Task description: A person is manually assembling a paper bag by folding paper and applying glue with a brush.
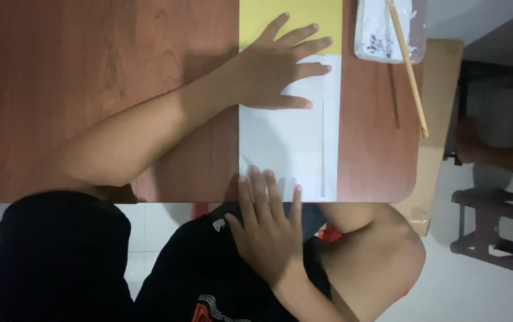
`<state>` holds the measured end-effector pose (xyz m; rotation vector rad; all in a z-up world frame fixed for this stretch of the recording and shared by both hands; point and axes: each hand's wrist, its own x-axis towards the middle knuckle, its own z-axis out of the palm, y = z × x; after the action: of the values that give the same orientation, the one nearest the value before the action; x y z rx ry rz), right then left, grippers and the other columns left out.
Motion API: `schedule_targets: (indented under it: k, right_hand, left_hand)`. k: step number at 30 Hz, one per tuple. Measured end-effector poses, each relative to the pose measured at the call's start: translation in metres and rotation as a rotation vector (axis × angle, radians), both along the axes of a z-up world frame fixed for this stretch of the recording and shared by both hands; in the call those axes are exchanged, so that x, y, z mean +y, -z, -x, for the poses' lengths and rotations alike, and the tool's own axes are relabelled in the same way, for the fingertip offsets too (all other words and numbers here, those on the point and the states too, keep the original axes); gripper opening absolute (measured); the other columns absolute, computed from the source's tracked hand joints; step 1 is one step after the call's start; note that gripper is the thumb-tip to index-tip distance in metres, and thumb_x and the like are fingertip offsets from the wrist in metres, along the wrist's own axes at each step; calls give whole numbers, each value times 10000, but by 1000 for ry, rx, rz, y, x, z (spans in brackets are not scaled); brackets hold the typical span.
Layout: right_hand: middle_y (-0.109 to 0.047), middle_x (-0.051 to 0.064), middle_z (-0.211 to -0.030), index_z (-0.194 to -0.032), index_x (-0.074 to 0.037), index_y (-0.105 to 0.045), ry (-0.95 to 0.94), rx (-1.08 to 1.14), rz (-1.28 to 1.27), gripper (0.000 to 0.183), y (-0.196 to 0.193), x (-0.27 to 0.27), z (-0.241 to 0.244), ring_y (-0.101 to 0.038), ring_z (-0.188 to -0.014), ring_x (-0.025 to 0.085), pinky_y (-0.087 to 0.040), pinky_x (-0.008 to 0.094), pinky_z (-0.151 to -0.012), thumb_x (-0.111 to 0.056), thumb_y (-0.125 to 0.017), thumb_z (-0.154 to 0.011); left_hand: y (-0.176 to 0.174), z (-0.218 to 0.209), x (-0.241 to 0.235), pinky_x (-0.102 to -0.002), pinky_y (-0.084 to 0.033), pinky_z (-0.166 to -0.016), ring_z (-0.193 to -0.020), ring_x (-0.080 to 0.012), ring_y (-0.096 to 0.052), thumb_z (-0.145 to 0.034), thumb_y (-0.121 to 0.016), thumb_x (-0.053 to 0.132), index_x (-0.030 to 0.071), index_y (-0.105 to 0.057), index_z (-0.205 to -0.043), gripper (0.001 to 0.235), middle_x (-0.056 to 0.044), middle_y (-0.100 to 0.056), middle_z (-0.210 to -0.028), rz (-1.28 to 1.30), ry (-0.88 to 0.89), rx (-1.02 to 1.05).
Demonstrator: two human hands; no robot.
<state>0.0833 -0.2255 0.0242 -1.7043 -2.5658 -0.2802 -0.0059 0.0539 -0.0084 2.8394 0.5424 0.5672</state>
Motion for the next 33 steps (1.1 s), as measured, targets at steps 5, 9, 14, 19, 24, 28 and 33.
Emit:
schedule_targets:
  k: [5,9,14,19,24,28,33]
  right_hand:
    - [-580,95,-1473,-1419,-92,-589,9,113,-66,582,-16,14,1,-577,-1344,279,-418,622,-1107,-523,-541,-1032]
    - [-438,129,-1615,-1533,-47,-466,94,-42,52,812,-16,34,10,-412,-1493,297,-356,575,-1177,-651,-507,-993]
    - [-375,105,-1652,-1577,-102,-421,164,-175,17,898,3,25,7,-369,-1513,325,-399,609,-1129,-775,-389,-983]
    - [-249,114,-1716,-1649,-129,-327,178,-328,82,1032,2,16,-1,-222,-1570,333,-259,607,-1210,-867,-350,-928]
    - [-305,92,-1684,-1587,-109,-430,-2,-239,8,1120,1,27,-8,-263,-1549,343,-384,654,-1132,-973,-386,-876]
    - [-261,132,-1700,-1607,-98,-380,-75,-246,102,1068,-3,46,-8,-279,-1545,337,-314,606,-1175,-901,-239,-917]
    - [-194,122,-1728,-1645,-97,-270,-131,-189,195,1177,6,20,-12,-145,-1597,305,-183,581,-1243,-958,-252,-842]
  left_hand:
    - [12,0,3,-719,-213,-1111,-1464,-426,-342,-1031,-640,585,118,-672,-1428,614,-211,-452,-1571,-50,8,-42]
    - [18,2,7,-712,-217,-1118,-1463,-420,-342,-1079,-600,607,109,-672,-1458,630,-216,-453,-1579,-105,34,-81]
    - [25,3,8,-728,-259,-1088,-1435,-420,-395,-1058,-704,565,117,-718,-1397,562,-198,-494,-1544,-131,39,-175]
    - [24,4,8,-736,-231,-1087,-1435,-443,-393,-1079,-631,581,96,-717,-1402,589,-216,-487,-1545,-98,64,-185]
    - [24,3,7,-743,-243,-1087,-1436,-448,-388,-1074,-678,565,87,-719,-1413,587,-220,-478,-1551,-91,76,-185]
    - [18,-3,9,-717,-269,-1064,-1431,-438,-380,-1027,-727,539,114,-699,-1412,574,-203,-475,-1553,-85,79,-135]
    - [4,-1,5,-730,-208,-1096,-1460,-460,-343,-1028,-641,548,110,-653,-1435,598,-216,-434,-1581,-9,34,-14]
